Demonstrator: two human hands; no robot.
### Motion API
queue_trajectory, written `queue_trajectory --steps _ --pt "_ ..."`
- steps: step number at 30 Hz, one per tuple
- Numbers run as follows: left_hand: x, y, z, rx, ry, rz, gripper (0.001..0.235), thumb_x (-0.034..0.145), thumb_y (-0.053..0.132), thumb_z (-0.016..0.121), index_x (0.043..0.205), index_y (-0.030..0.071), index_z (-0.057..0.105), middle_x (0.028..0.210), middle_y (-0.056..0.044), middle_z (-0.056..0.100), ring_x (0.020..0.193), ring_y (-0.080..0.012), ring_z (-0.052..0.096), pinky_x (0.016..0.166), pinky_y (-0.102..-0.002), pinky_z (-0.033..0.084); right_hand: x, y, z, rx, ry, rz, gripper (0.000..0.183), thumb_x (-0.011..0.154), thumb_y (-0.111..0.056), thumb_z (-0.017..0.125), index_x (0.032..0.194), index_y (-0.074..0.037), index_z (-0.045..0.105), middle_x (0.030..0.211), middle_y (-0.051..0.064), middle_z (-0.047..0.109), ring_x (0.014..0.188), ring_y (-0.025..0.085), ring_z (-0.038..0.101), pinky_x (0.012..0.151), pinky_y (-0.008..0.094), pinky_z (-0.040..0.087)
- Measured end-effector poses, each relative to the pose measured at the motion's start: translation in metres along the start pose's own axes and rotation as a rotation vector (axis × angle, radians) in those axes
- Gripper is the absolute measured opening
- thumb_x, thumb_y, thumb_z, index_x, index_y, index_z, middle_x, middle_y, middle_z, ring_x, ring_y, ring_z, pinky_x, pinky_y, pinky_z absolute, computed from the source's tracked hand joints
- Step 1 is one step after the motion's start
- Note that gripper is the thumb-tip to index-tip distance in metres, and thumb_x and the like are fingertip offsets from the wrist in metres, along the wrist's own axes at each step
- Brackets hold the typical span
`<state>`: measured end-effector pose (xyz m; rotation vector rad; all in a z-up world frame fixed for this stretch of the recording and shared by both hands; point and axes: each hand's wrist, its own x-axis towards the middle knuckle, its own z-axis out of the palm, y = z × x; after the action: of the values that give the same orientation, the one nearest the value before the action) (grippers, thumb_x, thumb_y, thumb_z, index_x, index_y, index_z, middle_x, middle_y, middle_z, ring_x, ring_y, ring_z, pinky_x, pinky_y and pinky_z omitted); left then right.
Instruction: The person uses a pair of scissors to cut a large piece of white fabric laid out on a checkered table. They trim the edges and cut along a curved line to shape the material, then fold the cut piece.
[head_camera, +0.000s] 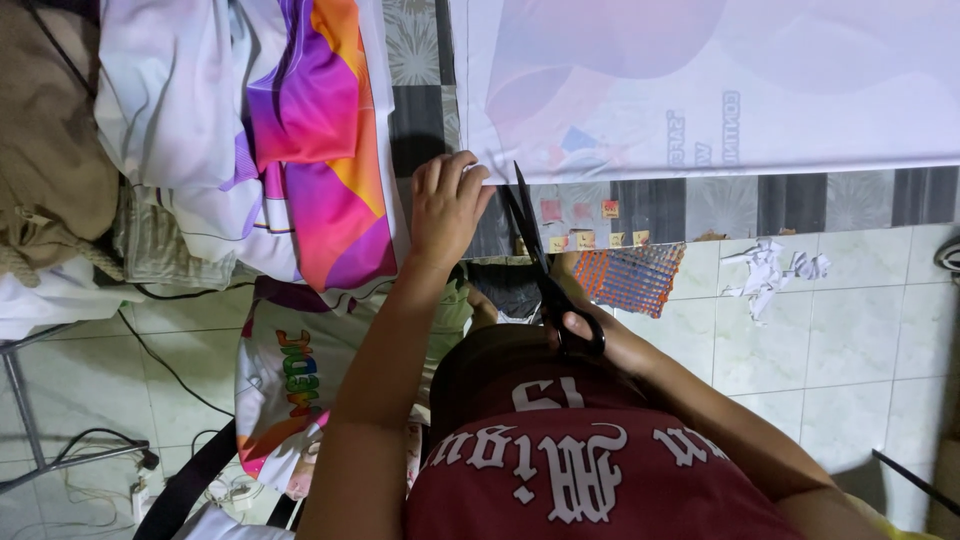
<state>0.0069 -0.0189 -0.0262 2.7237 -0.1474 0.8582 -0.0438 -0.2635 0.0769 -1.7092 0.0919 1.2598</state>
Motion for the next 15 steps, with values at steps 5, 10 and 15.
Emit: queue_trajectory --steps 5,10,15 --pt "0.0 0.0 0.003 0.031 0.002 0.036 0.028 0.08 0.03 0.074 0.094 0.017 0.053 0.1 -0.001 0.052 0.095 -0.0227 0.053 0.082 -0.039 0.042 -0.008 -0.014 0.002 -0.002 0.005 -0.011 0.084 0.083 -0.057 0.056 0.133 0.01 0.044 0.123 0.036 0.053 0.118 0.045 0.05 0.097 0.052 0.041" --pt "0.009 0.001 0.001 0.065 0.069 0.065 0.024 0.082 0.022 0.073 0.091 0.016 0.051 0.099 -0.002 0.053 0.093 -0.0214 0.054 0.08 -0.036 0.043 0.0 0.006 -0.003 0.004 0.006 -0.039 0.08 0.083 -0.055 0.057 0.132 0.008 0.047 0.119 0.033 0.056 0.115 0.042 0.053 0.094 0.051 0.043" --pt "0.014 0.0 0.001 0.098 0.135 0.085 0.02 0.083 0.015 0.068 0.078 0.014 0.049 0.098 -0.003 0.053 0.088 -0.021 0.052 0.076 -0.034 0.04 0.007 0.016 -0.006 0.039 0.0 -0.07 0.075 0.083 -0.051 0.059 0.132 0.005 0.049 0.12 0.031 0.057 0.114 0.038 0.054 0.094 0.048 0.044"
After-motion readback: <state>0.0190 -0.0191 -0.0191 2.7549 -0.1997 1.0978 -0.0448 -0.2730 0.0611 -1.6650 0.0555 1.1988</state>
